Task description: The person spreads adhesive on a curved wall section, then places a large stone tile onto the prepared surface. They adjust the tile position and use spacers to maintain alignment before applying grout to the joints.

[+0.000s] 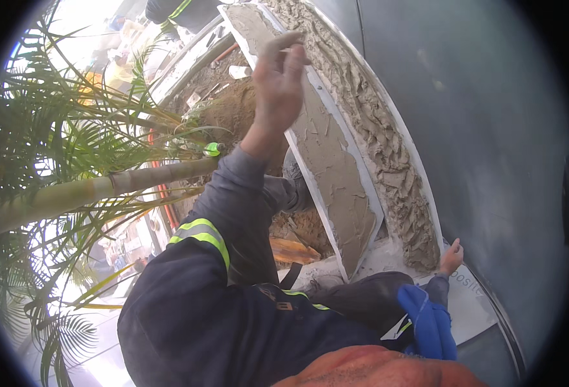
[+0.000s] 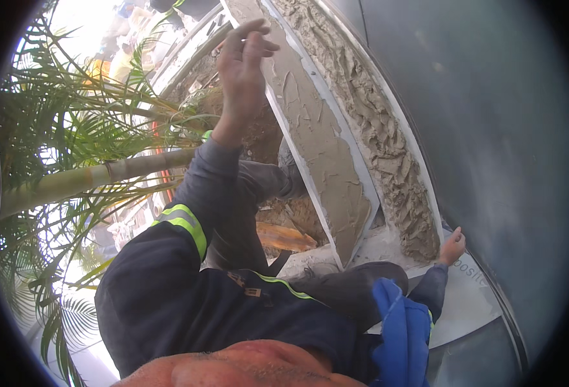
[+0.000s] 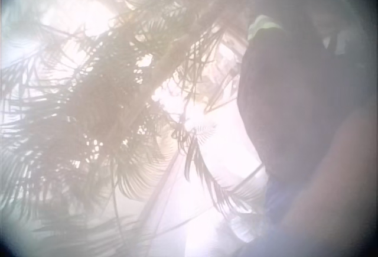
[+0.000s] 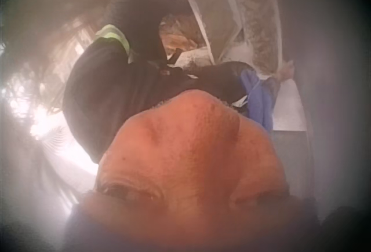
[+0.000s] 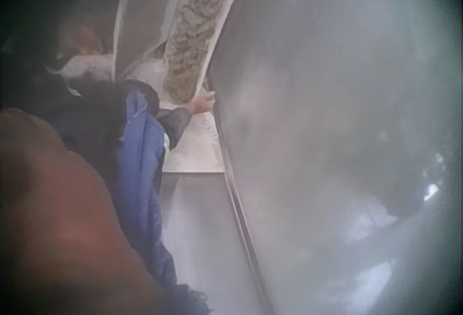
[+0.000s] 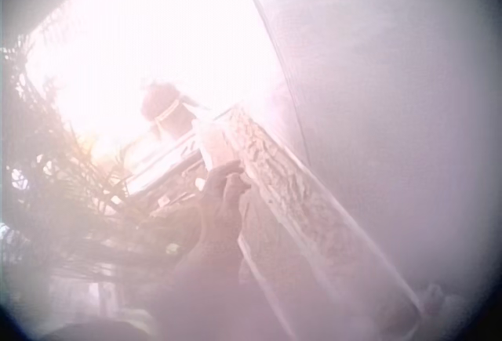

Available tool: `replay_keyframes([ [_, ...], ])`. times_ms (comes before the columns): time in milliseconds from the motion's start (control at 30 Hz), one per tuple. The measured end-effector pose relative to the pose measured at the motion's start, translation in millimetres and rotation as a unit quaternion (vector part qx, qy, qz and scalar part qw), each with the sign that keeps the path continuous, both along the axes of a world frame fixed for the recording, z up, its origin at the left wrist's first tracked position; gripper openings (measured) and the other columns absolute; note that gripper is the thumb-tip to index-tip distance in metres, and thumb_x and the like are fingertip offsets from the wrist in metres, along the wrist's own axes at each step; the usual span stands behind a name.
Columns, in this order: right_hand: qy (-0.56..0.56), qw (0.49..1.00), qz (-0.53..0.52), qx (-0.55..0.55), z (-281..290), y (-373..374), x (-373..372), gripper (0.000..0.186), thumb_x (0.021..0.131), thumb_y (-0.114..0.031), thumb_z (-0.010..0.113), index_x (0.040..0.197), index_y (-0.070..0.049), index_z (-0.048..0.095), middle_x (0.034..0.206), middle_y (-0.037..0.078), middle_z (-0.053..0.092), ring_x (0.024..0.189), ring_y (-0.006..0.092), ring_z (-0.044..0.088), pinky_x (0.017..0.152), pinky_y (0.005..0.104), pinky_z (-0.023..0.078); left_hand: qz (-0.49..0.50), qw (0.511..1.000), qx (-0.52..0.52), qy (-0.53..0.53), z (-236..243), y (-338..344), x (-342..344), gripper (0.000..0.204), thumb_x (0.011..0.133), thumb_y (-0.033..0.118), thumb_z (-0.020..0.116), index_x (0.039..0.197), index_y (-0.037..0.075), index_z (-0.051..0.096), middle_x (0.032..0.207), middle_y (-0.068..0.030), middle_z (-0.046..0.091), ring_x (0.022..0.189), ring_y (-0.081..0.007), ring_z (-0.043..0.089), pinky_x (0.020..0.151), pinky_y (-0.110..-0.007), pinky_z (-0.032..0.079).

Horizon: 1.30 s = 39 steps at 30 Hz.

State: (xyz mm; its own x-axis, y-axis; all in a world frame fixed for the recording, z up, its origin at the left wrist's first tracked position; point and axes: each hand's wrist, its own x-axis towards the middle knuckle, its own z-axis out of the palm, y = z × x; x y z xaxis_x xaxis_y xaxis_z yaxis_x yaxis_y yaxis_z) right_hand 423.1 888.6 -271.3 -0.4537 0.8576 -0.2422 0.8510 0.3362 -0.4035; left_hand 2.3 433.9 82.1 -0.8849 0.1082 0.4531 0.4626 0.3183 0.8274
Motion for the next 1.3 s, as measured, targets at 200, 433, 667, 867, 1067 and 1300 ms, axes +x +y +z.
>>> replay_keyframes([
  [200, 0.082, 0.997, -0.015, -0.002, -14.9, 7.7, 2.5, 0.058, 0.105, -0.046, 0.052, 0.118, 0.008, 0.070, 0.117, 0.025, 0.070, 0.113, 0.0417, 0.064, 0.097, 0.0458, 0.049, -0.011, 0.996, -0.050, -0.069, -67.5, -58.1, -56.4, 0.038, 0.110, 0.029, 0.049, 0.116, -0.004, 0.069, 0.104, -0.0133, 0.072, 0.089, -0.0167, 0.070, 0.078, -0.031, 0.054],
  [433, 0.126, 0.970, 0.092, 0.185, 30.4, -64.3, 41.9, 0.057, 0.101, -0.029, 0.066, 0.143, 0.006, 0.051, 0.127, 0.024, 0.063, 0.115, 0.0387, 0.061, 0.103, 0.0477, 0.046, 0.253, 0.835, 0.264, -0.411, -318.1, -190.7, -49.9, 0.022, 0.106, 0.025, 0.054, 0.097, 0.006, 0.060, 0.077, -0.0030, 0.056, 0.063, -0.0146, 0.053, 0.057, -0.035, 0.047],
  [667, 0.026, 0.954, 0.288, -0.079, 86.8, -272.3, 113.1, 0.061, 0.083, -0.021, 0.080, 0.133, 0.004, 0.056, 0.120, 0.027, 0.061, 0.107, 0.0460, 0.062, 0.094, 0.0500, 0.052, 0.246, 0.743, 0.220, -0.582, -420.8, -157.5, -1.4, 0.023, 0.106, 0.028, 0.051, 0.098, 0.008, 0.058, 0.078, -0.0029, 0.050, 0.068, -0.0168, 0.048, 0.068, -0.039, 0.049],
  [867, -0.083, 0.948, 0.253, -0.172, 65.7, -321.0, 93.7, 0.060, 0.089, -0.028, 0.072, 0.137, 0.004, 0.053, 0.124, 0.029, 0.059, 0.110, 0.0484, 0.062, 0.091, 0.0509, 0.054, 0.210, 0.744, 0.248, -0.584, -414.1, -151.3, -31.9, 0.023, 0.107, 0.029, 0.050, 0.099, 0.008, 0.058, 0.078, -0.0032, 0.051, 0.069, -0.0172, 0.049, 0.069, -0.040, 0.049],
  [1067, -0.156, 0.942, 0.252, -0.159, 57.0, -348.2, 82.2, 0.064, 0.089, -0.028, 0.072, 0.139, 0.006, 0.050, 0.126, 0.029, 0.057, 0.112, 0.0488, 0.061, 0.092, 0.0509, 0.053, 0.186, 0.737, 0.268, -0.592, -423.0, -138.9, -33.4, 0.023, 0.107, 0.029, 0.050, 0.099, 0.009, 0.058, 0.079, -0.0034, 0.051, 0.070, -0.0177, 0.049, 0.071, -0.040, 0.049],
  [1300, -0.067, 0.942, 0.296, -0.141, 34.8, -358.8, 100.3, 0.073, 0.088, -0.028, 0.074, 0.141, 0.010, 0.044, 0.129, 0.032, 0.052, 0.116, 0.0501, 0.057, 0.098, 0.0510, 0.050, 0.163, 0.731, 0.301, -0.590, -423.9, -128.3, -31.2, 0.024, 0.107, 0.029, 0.049, 0.099, 0.009, 0.058, 0.080, -0.0037, 0.051, 0.072, -0.0182, 0.050, 0.072, -0.040, 0.049],
])
